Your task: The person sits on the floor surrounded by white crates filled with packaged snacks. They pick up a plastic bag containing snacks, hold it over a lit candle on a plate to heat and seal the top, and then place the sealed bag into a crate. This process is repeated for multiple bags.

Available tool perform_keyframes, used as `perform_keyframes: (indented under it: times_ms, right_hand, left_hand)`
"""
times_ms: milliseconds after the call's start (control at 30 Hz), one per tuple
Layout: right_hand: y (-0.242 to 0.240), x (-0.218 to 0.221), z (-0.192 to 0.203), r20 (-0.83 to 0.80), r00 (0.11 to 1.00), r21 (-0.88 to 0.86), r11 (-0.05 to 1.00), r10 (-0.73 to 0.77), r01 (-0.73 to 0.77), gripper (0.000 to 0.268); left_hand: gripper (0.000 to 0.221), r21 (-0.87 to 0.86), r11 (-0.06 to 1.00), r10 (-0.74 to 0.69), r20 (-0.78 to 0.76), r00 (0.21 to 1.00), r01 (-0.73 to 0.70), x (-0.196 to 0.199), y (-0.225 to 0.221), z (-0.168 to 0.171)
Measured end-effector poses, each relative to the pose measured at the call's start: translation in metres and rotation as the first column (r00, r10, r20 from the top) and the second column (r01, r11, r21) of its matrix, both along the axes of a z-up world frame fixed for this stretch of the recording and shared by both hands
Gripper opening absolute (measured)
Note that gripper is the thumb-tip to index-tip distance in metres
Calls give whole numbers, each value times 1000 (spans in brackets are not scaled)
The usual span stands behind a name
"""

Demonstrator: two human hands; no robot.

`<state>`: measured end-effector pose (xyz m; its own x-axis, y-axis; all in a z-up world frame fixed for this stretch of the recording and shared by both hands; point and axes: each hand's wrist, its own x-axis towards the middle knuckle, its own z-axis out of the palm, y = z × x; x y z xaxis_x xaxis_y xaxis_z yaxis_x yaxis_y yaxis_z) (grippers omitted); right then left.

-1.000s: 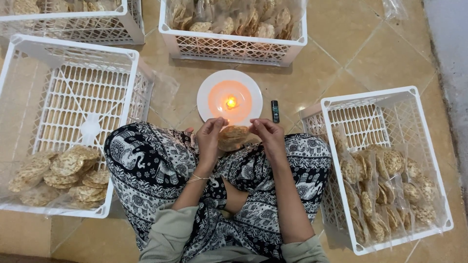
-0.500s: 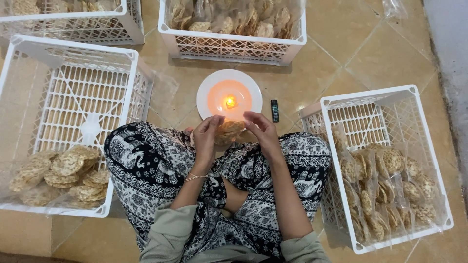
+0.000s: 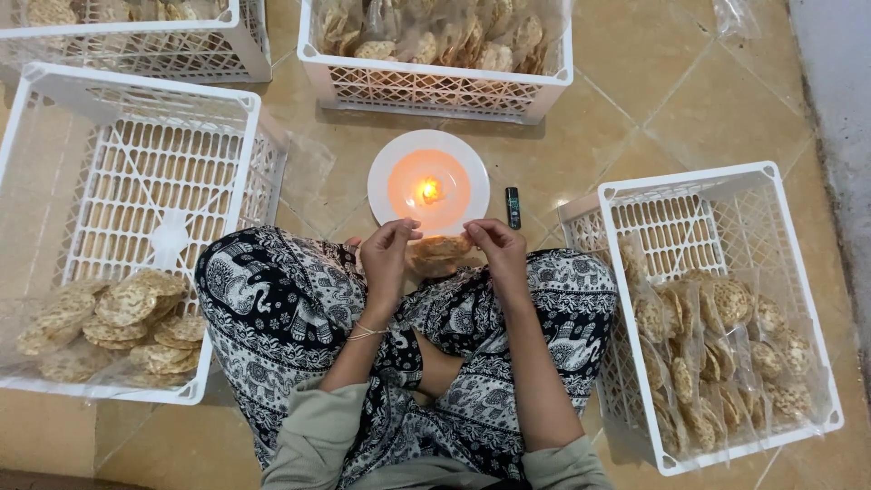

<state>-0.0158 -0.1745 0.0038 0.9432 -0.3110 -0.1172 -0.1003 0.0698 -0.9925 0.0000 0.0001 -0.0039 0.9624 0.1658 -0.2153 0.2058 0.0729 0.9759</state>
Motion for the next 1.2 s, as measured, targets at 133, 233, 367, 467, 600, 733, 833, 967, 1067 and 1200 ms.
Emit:
perform_keyframes:
  times_ms: [133, 233, 367, 467, 600, 733, 833, 967, 1067, 1200]
  right_hand:
    - [2, -1, 6, 1, 1000, -39, 999, 1, -1, 18]
    - [1, -1, 5, 65, 997, -46, 999, 30, -27, 30]
    - [0, -1, 0, 86, 994, -135, 989, 64, -52, 19]
    - [1, -1, 7, 82, 991, -161, 982, 109, -95, 22]
    - [5, -6, 21, 63, 986, -150, 978, 157, -146, 24]
    - [-2, -4, -2, 109, 980, -167, 975, 165, -146, 34]
    - [-4, -3, -4, 145, 976, -206, 970, 159, -128, 39]
    - [-4, -2, -6, 159, 978, -245, 965, 138, -96, 35]
    - [-7, -3, -9, 150, 981, -277, 958, 124, -79, 30]
    - [-9, -1, -10, 124, 986, -318, 946, 114, -69, 23]
  left_hand:
    - [20, -6, 1000, -6, -12, 1000, 6, 2, 0, -5]
    - [27, -5, 999, 45, 16, 999, -45, -1, -3, 11]
    - [23, 34, 998, 52, 56, 997, -54, -2, -2, 9]
    - [16, 94, 995, 34, 71, 997, -40, -2, -1, 16]
    - [20, 130, 992, 0, 71, 997, -10, -2, -1, 25]
    - [19, 116, 993, -23, 89, 996, 12, 2, 5, 6]
    - [26, 222, 972, -90, 55, 994, 75, 4, 12, -8]
    - [27, 411, 906, -209, 225, 952, 102, 10, 20, -35]
    - [22, 307, 951, -133, 312, 941, 33, 6, 8, -29]
    - [16, 316, 944, -215, 365, 906, 97, 11, 18, -31]
